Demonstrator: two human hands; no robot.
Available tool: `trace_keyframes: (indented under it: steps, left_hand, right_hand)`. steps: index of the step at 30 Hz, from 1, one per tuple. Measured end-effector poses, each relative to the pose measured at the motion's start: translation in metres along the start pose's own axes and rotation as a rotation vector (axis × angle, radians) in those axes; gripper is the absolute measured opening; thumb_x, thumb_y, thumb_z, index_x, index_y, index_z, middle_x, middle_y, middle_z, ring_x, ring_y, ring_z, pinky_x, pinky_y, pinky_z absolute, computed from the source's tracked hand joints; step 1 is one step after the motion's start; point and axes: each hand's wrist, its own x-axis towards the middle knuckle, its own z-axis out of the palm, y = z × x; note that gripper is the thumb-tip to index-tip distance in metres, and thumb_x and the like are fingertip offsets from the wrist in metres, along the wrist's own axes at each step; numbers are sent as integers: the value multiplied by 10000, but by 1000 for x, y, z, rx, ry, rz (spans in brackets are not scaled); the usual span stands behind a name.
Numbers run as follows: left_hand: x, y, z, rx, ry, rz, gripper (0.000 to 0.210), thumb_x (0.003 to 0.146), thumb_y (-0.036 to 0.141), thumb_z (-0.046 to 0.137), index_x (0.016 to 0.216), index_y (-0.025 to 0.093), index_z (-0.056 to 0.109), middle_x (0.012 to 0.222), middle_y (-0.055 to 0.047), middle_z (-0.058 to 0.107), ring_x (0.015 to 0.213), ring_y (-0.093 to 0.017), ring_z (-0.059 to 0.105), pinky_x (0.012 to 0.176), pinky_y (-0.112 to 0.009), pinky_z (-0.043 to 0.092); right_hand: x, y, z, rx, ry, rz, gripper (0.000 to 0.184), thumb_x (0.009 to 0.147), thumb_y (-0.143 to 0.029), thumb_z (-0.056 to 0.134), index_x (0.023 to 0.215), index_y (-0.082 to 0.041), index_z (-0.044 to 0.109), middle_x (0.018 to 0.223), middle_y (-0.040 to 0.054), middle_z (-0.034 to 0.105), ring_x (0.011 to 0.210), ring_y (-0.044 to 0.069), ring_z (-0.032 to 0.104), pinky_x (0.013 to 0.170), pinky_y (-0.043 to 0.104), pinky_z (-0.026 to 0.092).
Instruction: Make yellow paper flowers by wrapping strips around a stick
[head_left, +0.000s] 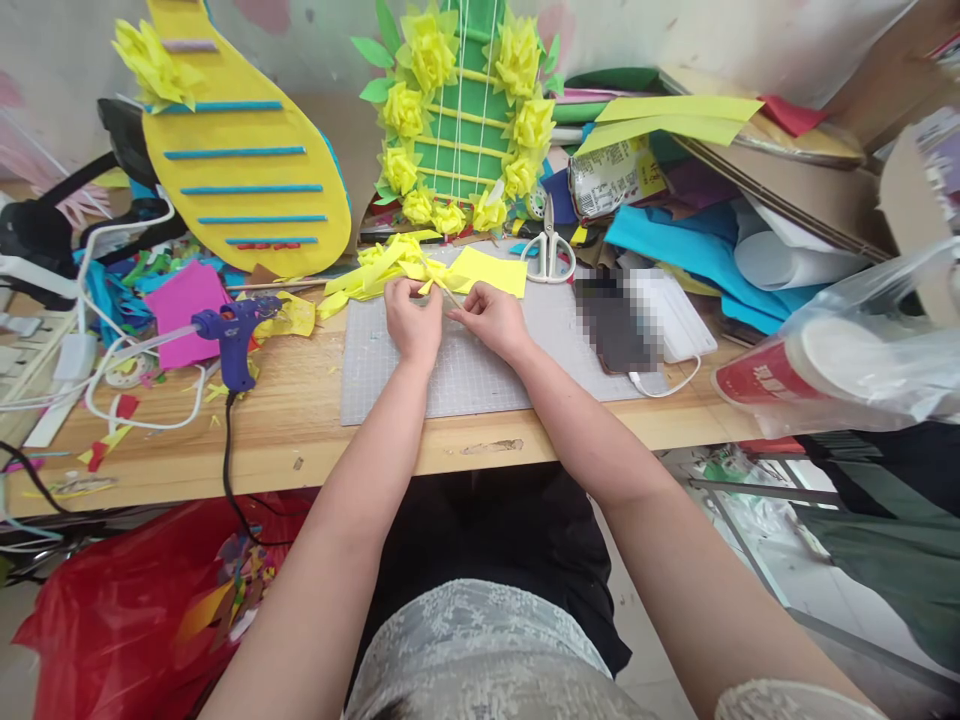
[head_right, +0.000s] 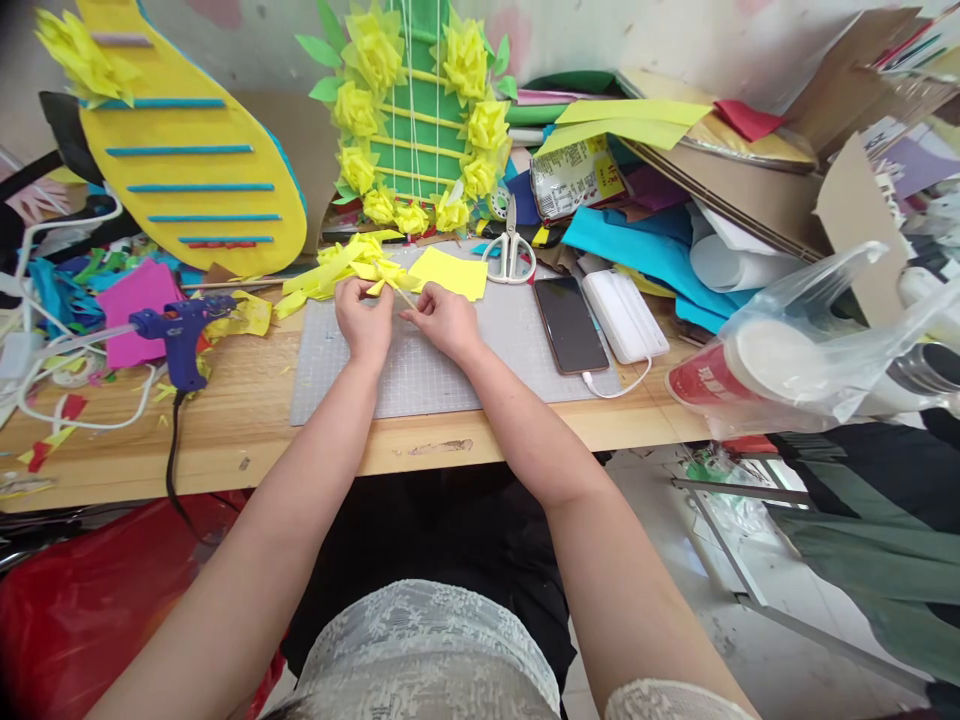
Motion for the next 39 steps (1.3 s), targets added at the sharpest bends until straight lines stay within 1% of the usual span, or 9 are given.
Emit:
trace_keyframes:
  steps: [6, 10, 14, 20, 24, 29, 35, 37, 39]
  left_hand:
    - [1, -9, 3, -76, -60, -44, 103, 696, 169, 625, 759, 183, 545, 862, -16, 531, 700, -112, 532, 741, -255, 431]
    - [2, -10, 3, -91, -51, -28, 58, 703, 174, 609, 704, 185, 551, 823, -12, 540, 690, -114, 534, 722, -245, 425]
    - [3, -10, 2, -81, -34, -3, 115, 702, 172, 613, 639, 199, 521, 757, 4, 532, 702, -119, 520, 721, -240, 418]
    - [4, -10, 3, -78, -30, -13, 115, 712, 165, 607, 640, 198, 522, 759, -2, 527, 712, -124, 516, 738, -250, 419]
    - [4, -9, 3, -75, -20, -15, 141, 712, 153, 606, 630, 204, 503, 744, 6, 518, 730, -129, 512, 751, -253, 413]
    - [4, -5, 3, -83, 10, -36, 124, 709, 136, 606, 651, 193, 513, 767, -2, 512, 725, -124, 512, 758, -242, 412]
    - [24, -16, -5, -127, 171, -96, 43, 753, 165, 608, 747, 180, 568, 837, -22, 532, 832, -139, 549, 829, -244, 422]
    - [28, -21, -7, -146, 177, -98, 62, 790, 155, 556, 819, 179, 605, 915, -44, 567, 911, -151, 566, 855, -252, 429]
    - [27, -24, -8, -120, 124, -63, 133, 805, 146, 519, 856, 183, 636, 978, -65, 595, 990, -163, 562, 916, -271, 417]
  right_hand:
    - [1, 3, 0, 10, 34, 1, 249, 721, -386, 630, 653, -193, 488, 613, -36, 594, 574, 104, 500, 567, 239, 325]
    - [2, 7, 1, 27, 32, -13, 232, 740, -402, 607, 688, -198, 510, 618, -34, 612, 585, 111, 521, 577, 242, 347]
    - [3, 9, 5, 64, 19, -22, 203, 720, -379, 633, 787, -200, 562, 705, -25, 665, 641, 121, 566, 609, 244, 383]
    - [1, 5, 5, 184, -15, -21, 250, 809, -420, 518, 797, -184, 600, 691, 3, 677, 633, 122, 594, 654, 260, 420]
    - [0, 4, 4, 189, 28, -6, 152, 755, -335, 593, 750, -190, 548, 685, -14, 656, 643, 115, 587, 653, 248, 426]
    - [1, 7, 5, 156, 43, 2, 169, 724, -341, 620, 735, -198, 531, 690, -23, 640, 626, 110, 550, 625, 245, 414]
    - [1, 8, -9, 143, -15, -76, 146, 724, -317, 611, 709, -190, 540, 632, -25, 608, 597, 103, 533, 608, 246, 399]
    - [3, 8, -18, 189, -91, -147, 170, 736, -343, 605, 714, -189, 535, 626, -22, 604, 588, 97, 533, 604, 244, 404]
    - [6, 9, -25, 299, -98, -130, 219, 756, -399, 584, 725, -192, 521, 634, -15, 598, 590, 95, 544, 580, 237, 408]
